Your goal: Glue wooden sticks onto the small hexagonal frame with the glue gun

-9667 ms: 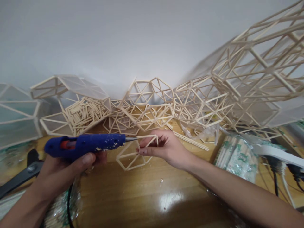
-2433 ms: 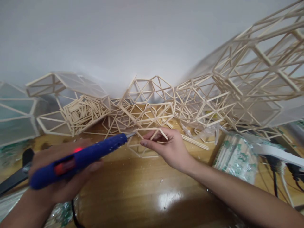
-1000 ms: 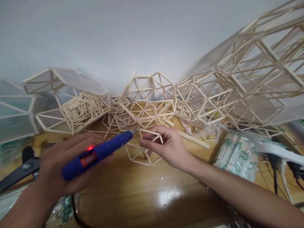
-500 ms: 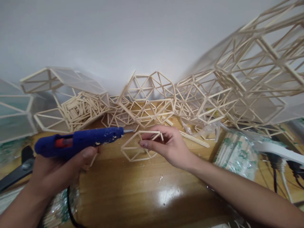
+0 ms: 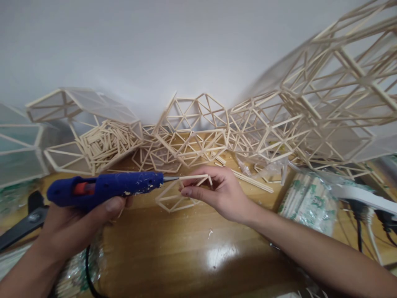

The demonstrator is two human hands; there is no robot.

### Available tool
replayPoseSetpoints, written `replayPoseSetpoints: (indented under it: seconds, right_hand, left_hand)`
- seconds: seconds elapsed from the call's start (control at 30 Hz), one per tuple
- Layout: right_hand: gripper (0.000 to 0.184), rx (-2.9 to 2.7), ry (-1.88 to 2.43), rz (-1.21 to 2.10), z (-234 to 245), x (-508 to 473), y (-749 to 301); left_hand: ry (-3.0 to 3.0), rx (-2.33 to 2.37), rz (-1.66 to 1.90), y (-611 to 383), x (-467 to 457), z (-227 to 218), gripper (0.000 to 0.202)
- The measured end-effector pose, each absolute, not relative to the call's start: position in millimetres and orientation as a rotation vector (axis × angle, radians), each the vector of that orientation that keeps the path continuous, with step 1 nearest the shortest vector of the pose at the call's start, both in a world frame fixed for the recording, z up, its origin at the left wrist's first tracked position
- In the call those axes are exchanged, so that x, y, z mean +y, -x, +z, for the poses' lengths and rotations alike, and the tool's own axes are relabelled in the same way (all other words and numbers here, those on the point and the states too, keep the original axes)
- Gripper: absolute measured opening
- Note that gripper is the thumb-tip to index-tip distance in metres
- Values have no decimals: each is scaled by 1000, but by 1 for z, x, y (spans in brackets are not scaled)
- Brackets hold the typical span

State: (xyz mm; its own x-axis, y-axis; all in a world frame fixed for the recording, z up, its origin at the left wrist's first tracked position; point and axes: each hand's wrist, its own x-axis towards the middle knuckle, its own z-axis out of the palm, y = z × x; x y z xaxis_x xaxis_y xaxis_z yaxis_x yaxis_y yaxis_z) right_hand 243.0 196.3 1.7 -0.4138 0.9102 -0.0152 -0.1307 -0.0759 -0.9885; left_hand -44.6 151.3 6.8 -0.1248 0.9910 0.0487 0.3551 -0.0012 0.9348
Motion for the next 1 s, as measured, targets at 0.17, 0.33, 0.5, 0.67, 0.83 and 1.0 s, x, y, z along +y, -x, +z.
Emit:
replayPoseSetpoints:
  seconds: [0.17, 0.33, 0.5, 0.67, 0.83, 1.0]
  right_hand:
    - [22, -1369, 902, 1621, 3, 196, -243]
    - [23, -1359, 921, 1610, 3, 197, -244]
    - [19, -1347, 934, 1613, 2, 197, -244]
    - [18, -1349, 928, 1609, 1, 196, -243]
    - [21, -1354, 913, 1603, 2, 197, -243]
    - [23, -1360, 895, 1609, 1, 197, -242]
  left_hand:
    - [-1392, 1577, 1117, 43, 150, 6, 26]
    - [-1344, 1604, 1158, 39, 148, 8, 25]
    - [-1339, 1616, 1148, 37, 148, 11, 15]
    - [-1291, 1605, 1219, 36, 147, 11, 15]
    - [-1249, 1604, 1218, 34, 147, 11, 18]
    - [-1272, 1578, 1206, 32, 146, 13, 17]
